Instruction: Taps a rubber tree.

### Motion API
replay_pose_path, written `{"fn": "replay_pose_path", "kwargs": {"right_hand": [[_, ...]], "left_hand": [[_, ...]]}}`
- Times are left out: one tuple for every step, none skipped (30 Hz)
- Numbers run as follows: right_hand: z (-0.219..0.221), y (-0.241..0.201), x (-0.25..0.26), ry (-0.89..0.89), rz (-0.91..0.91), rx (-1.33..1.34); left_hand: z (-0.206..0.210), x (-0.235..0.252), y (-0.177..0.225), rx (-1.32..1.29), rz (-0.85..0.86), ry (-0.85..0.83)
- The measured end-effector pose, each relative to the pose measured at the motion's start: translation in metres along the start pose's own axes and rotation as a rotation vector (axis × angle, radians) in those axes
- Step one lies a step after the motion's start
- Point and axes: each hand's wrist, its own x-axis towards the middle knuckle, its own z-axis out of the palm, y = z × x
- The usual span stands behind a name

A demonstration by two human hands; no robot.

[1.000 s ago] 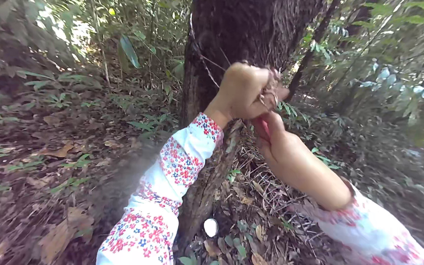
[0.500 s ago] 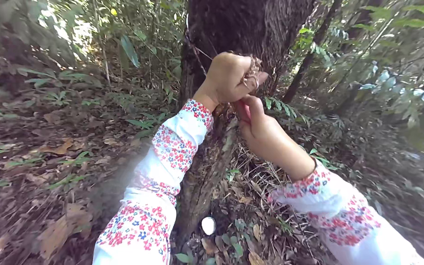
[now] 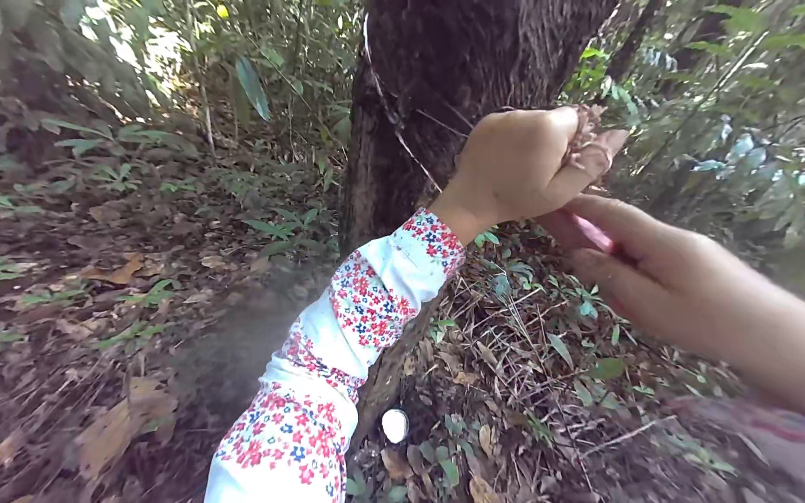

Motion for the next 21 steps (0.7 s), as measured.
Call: {"fn": "replay_pose_path", "kwargs": {"right_hand": [[-0.011,-0.001,0.003,-0.047,0.022,0.014],[-0.022,-0.004,0.006,-0.085,0.032,0.029],[-0.032,-0.008,0.009,-0.109,0.017,0.017],[-0.04,-0.012,0.012,-0.124,0.008,0.0],[-0.046,-0.017,0.015,-0.136,0.015,-0.014],[-0.048,-0.022,0.018,-0.135,0.022,-0.037],[-0.046,-0.026,0.019,-0.117,0.031,-0.064],[-0.039,-0.029,0.018,-0.087,0.026,-0.107],[-0.03,-0.031,0.015,-0.061,0.017,-0.147],[-0.018,-0.03,0.011,-0.022,-0.005,-0.184],[-0.005,-0.026,0.007,0.018,-0.021,-0.208],[0.01,-0.021,0.003,0.069,-0.048,-0.227],[0.025,-0.015,0.001,0.124,-0.084,-0.239],[0.039,-0.009,0.001,0.157,-0.106,-0.231],[0.052,-0.003,0.003,0.177,-0.111,-0.216],[0.063,0.002,0.004,0.181,-0.103,-0.208],[0.072,0.007,0.007,0.192,-0.099,-0.214],[0.077,0.01,0.008,0.205,-0.094,-0.225],[0.08,0.009,0.008,0.207,-0.08,-0.233],[0.083,0.006,0.008,0.192,-0.044,-0.229],[0.085,0.002,0.007,0.163,0.008,-0.22]], "left_hand": [[-0.001,0.004,0.004,-0.002,-0.069,-0.022],[-0.004,0.009,0.008,-0.011,-0.135,-0.05],[-0.007,0.014,0.011,-0.032,-0.19,-0.074],[-0.01,0.018,0.013,-0.046,-0.225,-0.09],[-0.012,0.022,0.012,-0.06,-0.239,-0.099],[-0.014,0.024,0.009,-0.079,-0.23,-0.1],[-0.014,0.024,0.005,-0.098,-0.194,-0.078],[-0.013,0.021,-0.001,-0.116,-0.15,-0.051],[-0.011,0.016,-0.006,-0.129,-0.1,-0.025],[-0.007,0.01,-0.011,-0.131,-0.04,0.002],[-0.004,0.004,-0.014,-0.127,0.022,0.023],[0.0,-0.004,-0.017,-0.118,0.08,0.035],[0.004,-0.012,-0.02,-0.1,0.143,0.051],[0.008,-0.019,-0.025,-0.077,0.201,0.069],[0.011,-0.024,-0.03,-0.048,0.255,0.088],[0.013,-0.029,-0.035,-0.015,0.297,0.102],[0.015,-0.032,-0.039,0.006,0.329,0.114],[0.016,-0.034,-0.043,0.013,0.35,0.124],[0.016,-0.035,-0.045,0.015,0.364,0.135],[0.016,-0.037,-0.046,0.015,0.373,0.136],[0.016,-0.039,-0.047,0.022,0.381,0.13]]}}
